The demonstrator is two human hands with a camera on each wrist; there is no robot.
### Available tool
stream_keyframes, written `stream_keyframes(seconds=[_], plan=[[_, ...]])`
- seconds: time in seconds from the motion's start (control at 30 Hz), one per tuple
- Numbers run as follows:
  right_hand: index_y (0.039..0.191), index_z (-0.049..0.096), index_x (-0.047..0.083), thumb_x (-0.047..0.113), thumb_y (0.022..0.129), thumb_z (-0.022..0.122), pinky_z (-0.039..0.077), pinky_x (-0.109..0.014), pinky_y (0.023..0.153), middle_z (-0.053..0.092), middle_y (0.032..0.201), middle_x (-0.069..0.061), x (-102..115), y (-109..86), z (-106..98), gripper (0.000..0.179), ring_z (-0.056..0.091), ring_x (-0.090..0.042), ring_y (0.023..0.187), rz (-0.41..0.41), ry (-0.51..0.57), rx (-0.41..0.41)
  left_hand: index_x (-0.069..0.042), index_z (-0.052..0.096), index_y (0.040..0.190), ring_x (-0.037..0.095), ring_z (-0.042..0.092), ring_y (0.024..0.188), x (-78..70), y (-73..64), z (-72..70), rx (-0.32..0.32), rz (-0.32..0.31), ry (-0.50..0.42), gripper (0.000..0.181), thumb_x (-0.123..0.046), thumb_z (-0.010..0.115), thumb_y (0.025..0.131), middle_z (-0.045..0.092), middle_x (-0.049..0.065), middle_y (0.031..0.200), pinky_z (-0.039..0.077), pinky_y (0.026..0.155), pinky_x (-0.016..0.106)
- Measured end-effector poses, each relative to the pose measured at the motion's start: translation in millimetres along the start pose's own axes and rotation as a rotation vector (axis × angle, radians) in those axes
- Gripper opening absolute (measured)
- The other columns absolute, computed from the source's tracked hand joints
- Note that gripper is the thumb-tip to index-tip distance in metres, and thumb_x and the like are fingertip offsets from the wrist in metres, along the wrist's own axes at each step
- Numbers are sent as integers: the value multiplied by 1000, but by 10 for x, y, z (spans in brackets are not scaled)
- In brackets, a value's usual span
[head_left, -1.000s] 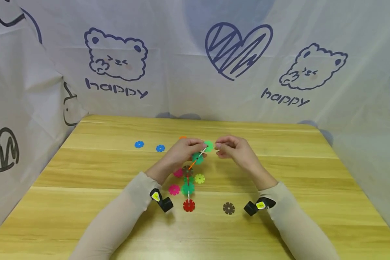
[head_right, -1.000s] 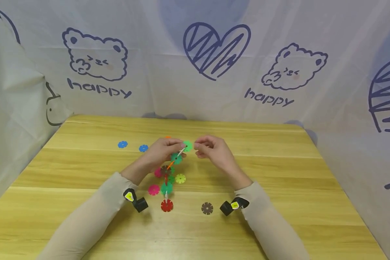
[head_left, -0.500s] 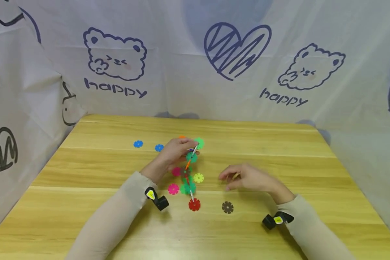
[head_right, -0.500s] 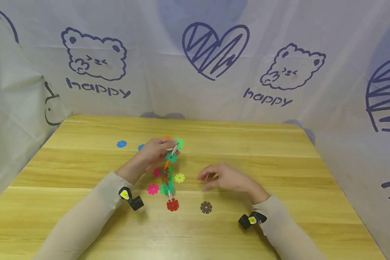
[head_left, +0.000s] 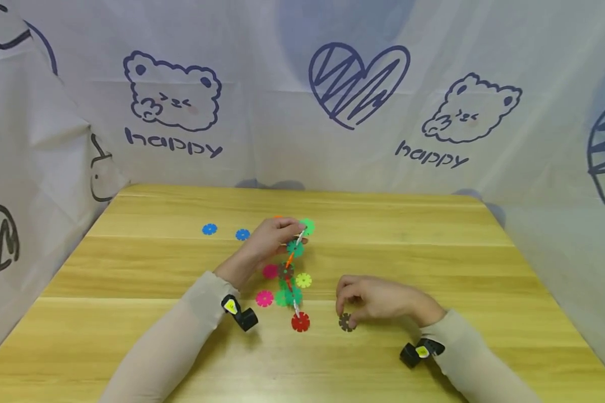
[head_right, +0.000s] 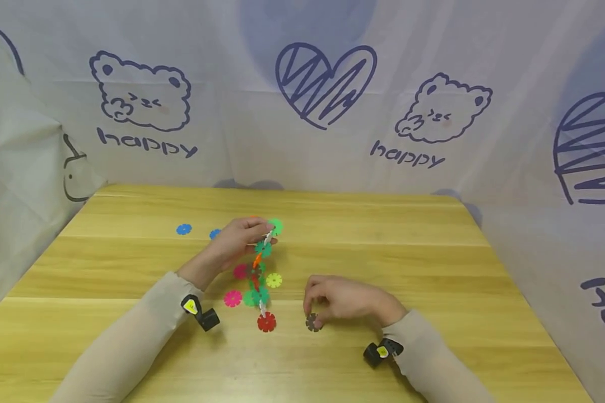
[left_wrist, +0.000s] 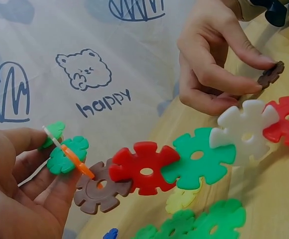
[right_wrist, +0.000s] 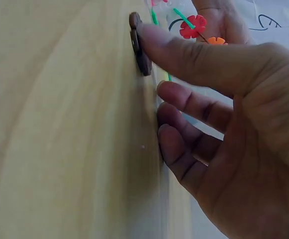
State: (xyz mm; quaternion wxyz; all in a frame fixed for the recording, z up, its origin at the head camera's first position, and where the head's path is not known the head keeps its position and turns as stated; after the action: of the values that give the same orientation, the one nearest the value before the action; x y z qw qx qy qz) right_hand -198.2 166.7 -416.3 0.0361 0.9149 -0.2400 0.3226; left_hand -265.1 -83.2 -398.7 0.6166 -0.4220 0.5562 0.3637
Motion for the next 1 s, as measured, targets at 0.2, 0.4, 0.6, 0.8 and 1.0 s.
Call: stream_keyframes(seconds=[0.2,0.4,0.6,0.8,1.0], plan=[[100,71,23,19,84,79,47,-24,77,54,104,11,0,7,-10,19,50,-10,86,32,17,-3,1,65,116,39,60,113,2,-22,3,18,6,-10,33,-26,59,100,64,15,108,55,79,33],[102,69,24,21,81,81,47,-24,76,54,103,11,-1,6,-2,25,50,-10,85,31,8,6,3,64,118,44,56,116,6,-44,15,37,5,-38,33,-24,58,101,60,22,112,55,76,31],[99,64,21,14,83,78,48,-23,74,54,98,11,32,16,-8,22,51,-9,83,61,-26,8,2,64,116,42,56,116,3,-88,9,40,17,-32,31,-25,57,101,59,21,115,55,76,31],[105,66,17,8,86,75,50,-24,77,55,100,8,26,9,-31,23,55,-8,86,118,-10,-9,7,62,115,41,56,115,33,-188,-33,45,32,-20,34,-23,54,102,58,18,112,54,74,31],[98,61,19,9,88,74,52,-26,73,61,93,9,-25,13,-57,19,60,-7,82,146,56,-43,6,62,111,41,57,113,77,-325,-74,19,39,-29,31,-23,56,102,59,14,107,55,77,33]])
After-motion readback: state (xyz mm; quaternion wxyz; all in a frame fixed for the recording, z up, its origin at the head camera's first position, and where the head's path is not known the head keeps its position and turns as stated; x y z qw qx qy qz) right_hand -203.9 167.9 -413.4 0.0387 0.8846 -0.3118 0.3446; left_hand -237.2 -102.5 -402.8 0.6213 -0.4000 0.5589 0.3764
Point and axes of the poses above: each hand's wrist, its own y-axis towards the middle knuckle, its own z-axis out of the palm, x = y × z, the point moved 2 cm from there along y, towards the middle knuckle
